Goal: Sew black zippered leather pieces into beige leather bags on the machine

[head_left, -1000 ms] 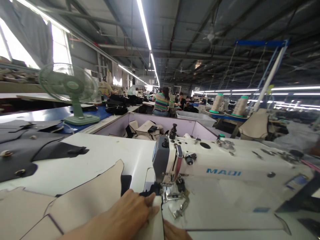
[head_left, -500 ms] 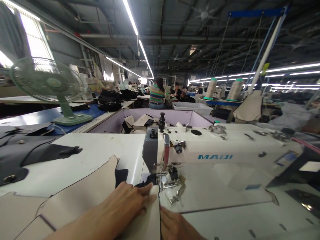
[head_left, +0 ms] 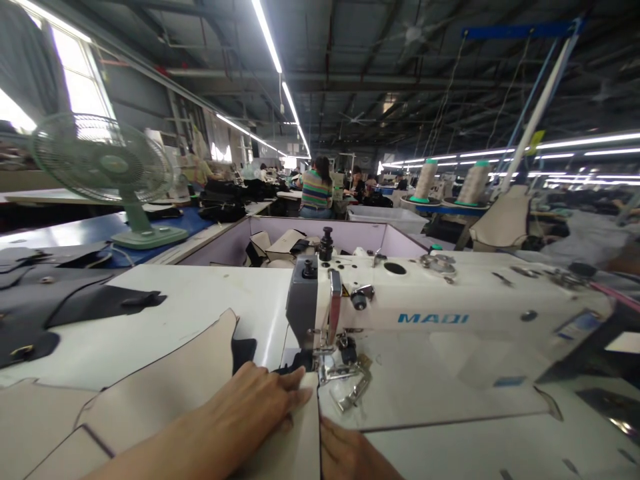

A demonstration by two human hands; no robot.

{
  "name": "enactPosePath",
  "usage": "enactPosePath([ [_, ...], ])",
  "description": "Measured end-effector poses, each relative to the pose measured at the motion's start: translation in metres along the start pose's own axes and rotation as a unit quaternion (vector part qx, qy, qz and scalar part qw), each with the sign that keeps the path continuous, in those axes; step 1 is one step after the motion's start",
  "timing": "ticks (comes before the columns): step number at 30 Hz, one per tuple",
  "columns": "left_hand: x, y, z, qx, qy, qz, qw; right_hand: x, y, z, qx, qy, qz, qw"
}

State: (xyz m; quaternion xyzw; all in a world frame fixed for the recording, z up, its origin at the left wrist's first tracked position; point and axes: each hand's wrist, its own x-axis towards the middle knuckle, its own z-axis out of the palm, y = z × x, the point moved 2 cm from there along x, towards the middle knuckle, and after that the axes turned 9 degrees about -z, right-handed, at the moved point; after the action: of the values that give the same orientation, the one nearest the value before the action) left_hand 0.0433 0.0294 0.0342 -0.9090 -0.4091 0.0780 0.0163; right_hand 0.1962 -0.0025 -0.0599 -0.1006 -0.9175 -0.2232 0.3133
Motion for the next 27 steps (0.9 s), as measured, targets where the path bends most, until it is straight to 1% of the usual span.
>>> enactPosePath([
  [2,0.000,0.000,-0.003,0.001,-0.002,0.004,1.000,-0.003,0.000,0.005,0.013,-0.026,0.003,1.000],
  [3,-0.001,0.000,-0.004,0.000,0.000,0.005,1.000,-0.004,0.001,0.007,0.017,-0.022,0.008,1.000],
  [5,0.000,-0.001,-0.004,-0.005,0.011,0.010,1.000,-0.006,0.003,0.008,0.019,0.016,0.016,1.000],
  [8,0.004,-0.004,0.001,-0.002,0.043,0.024,0.999,-0.007,0.008,0.004,0.025,0.083,0.036,0.996],
  [10,0.008,-0.007,0.006,0.002,0.047,0.025,0.999,-0.005,0.011,0.002,0.032,0.090,0.044,0.994],
  [12,0.010,-0.010,0.008,-0.007,0.042,0.024,0.999,-0.003,0.012,0.000,0.039,0.077,0.042,0.995],
  [15,0.011,-0.012,0.007,-0.027,0.030,0.018,0.999,-0.003,0.012,-0.001,0.034,0.086,0.047,0.995],
  [17,0.011,-0.013,0.005,-0.033,0.024,0.013,0.999,-0.005,0.011,0.001,0.031,0.068,0.050,0.996],
  [21,0.010,-0.012,0.001,-0.032,0.008,0.010,0.999,-0.010,0.008,0.006,0.039,-0.026,0.031,0.998],
  [24,0.010,-0.012,0.001,-0.030,0.015,0.010,0.999,-0.012,0.007,0.008,0.041,-0.056,0.016,0.997],
  [27,0.010,-0.013,0.003,-0.032,0.028,0.011,0.999,-0.012,0.006,0.008,0.039,-0.061,0.018,0.997],
])
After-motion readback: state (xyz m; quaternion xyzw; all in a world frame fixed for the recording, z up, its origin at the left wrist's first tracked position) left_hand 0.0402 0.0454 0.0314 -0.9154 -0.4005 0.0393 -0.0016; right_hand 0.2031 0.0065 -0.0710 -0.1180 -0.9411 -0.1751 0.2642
